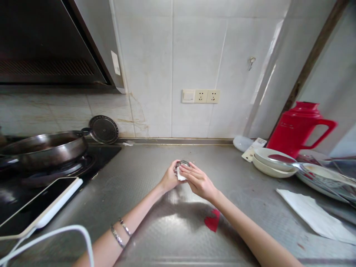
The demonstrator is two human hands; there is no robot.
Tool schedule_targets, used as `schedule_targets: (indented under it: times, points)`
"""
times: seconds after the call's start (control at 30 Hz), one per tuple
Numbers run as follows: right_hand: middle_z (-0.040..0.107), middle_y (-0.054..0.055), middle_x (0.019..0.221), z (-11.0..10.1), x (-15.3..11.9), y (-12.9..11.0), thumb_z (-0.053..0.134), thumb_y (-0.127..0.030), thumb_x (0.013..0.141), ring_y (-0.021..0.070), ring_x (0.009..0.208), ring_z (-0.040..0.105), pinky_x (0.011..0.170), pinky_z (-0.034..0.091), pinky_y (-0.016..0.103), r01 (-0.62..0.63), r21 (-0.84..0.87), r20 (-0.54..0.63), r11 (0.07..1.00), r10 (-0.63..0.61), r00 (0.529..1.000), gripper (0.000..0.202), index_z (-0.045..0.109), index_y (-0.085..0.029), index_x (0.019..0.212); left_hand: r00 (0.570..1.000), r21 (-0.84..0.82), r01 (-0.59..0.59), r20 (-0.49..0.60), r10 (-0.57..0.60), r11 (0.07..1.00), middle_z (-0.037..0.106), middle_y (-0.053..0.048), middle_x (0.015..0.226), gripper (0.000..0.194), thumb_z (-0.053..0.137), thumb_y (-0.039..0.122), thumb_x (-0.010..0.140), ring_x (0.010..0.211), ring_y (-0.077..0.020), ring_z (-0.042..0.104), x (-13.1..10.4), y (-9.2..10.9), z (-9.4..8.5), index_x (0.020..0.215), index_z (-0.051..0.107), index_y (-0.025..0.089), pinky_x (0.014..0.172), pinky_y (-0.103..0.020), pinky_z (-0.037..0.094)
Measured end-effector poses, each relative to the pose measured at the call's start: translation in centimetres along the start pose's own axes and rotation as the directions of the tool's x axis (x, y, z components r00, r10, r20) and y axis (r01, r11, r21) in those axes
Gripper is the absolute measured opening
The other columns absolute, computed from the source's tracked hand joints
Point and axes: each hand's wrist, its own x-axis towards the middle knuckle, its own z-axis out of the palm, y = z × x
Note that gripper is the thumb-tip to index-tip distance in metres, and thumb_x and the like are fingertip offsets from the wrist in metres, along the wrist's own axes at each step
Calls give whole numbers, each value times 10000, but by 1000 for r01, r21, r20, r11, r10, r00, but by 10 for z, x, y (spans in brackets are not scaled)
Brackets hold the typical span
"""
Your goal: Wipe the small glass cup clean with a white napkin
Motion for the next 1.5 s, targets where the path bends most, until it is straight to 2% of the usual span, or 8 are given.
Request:
schedule_targets:
  times: [0.13, 0.33, 0.43, 0.57, 0.8, 0.97, 1.23, 1.5]
  points:
    - [646, 134, 1198, -2, -2, 6, 418, -80, 911, 215, 1186, 563, 1044, 426, 509, -97, 2, -66, 995, 97, 993, 355, 555, -186, 1221, 1000, 9, 23, -7, -23, 1000, 628, -94, 1103, 794, 840, 131, 471, 953, -211, 625, -1, 2, 1, 1158, 446, 176, 837, -322, 484]
    - [650, 120, 1198, 0, -1, -3, 422, -70, 904, 206, 1212, 540, 1062, 415, 476, 6, 15, -8, 1000, -6, 1000, 380, 540, -184, 1247, 999, -5, -27, -44, 26, 1000, 643, -82, 1040, 772, 859, 178, 452, 933, -208, 626, 1, -2, 0, 1118, 469, 180, 856, -328, 475]
    - [651, 116, 1198, -1, 0, -2, 413, -71, 907, 203, 1212, 540, 1070, 403, 478, -11, 5, -7, 1000, 11, 1000, 378, 548, -186, 1241, 999, -13, -38, -35, 37, 999, 633, -85, 1059, 778, 857, 171, 456, 932, -206, 626, 1, -1, -1, 1124, 458, 181, 846, -323, 480]
    - [653, 136, 1186, -2, -4, 5, 411, -66, 906, 213, 1189, 560, 1054, 409, 507, -67, -34, -71, 997, 65, 995, 375, 552, -181, 1234, 999, 13, 32, -23, -32, 999, 624, -72, 1064, 771, 839, 156, 472, 870, -180, 622, -2, 5, 1, 1134, 447, 182, 803, -318, 487]
    - [650, 127, 1197, 3, -3, -3, 432, -58, 888, 211, 1219, 532, 1076, 399, 471, 32, -26, -4, 999, -32, 999, 400, 532, -167, 1259, 998, 2, -21, -54, 22, 1000, 630, -89, 1055, 763, 858, 203, 448, 938, -206, 615, -1, 1, 1, 1105, 471, 178, 861, -325, 462]
    - [661, 122, 1177, -2, -3, 2, 420, -44, 883, 219, 1194, 555, 1064, 407, 499, -39, -51, -53, 998, 36, 998, 403, 549, -179, 1240, 1000, -17, 19, -13, -19, 1000, 631, -73, 1043, 767, 837, 141, 460, 886, -192, 627, -2, 1, 3, 1119, 445, 181, 818, -322, 478]
    - [659, 125, 1180, -1, -3, -3, 397, -43, 882, 216, 1209, 542, 1063, 420, 488, 38, -71, 0, 997, -38, 999, 396, 536, -164, 1234, 999, -47, 4, -39, -6, 999, 621, -74, 1051, 806, 850, 132, 413, 937, -202, 616, -2, 1, 5, 1104, 439, 191, 840, -314, 473]
    - [666, 162, 1152, -4, -6, 5, 419, -18, 874, 216, 1177, 571, 1035, 440, 501, -40, -111, -69, 993, 33, 997, 366, 537, -140, 1198, 998, 0, 52, -29, -52, 999, 617, -51, 1002, 769, 824, 103, 446, 827, -161, 599, -3, 11, 7, 1115, 449, 165, 752, -288, 474]
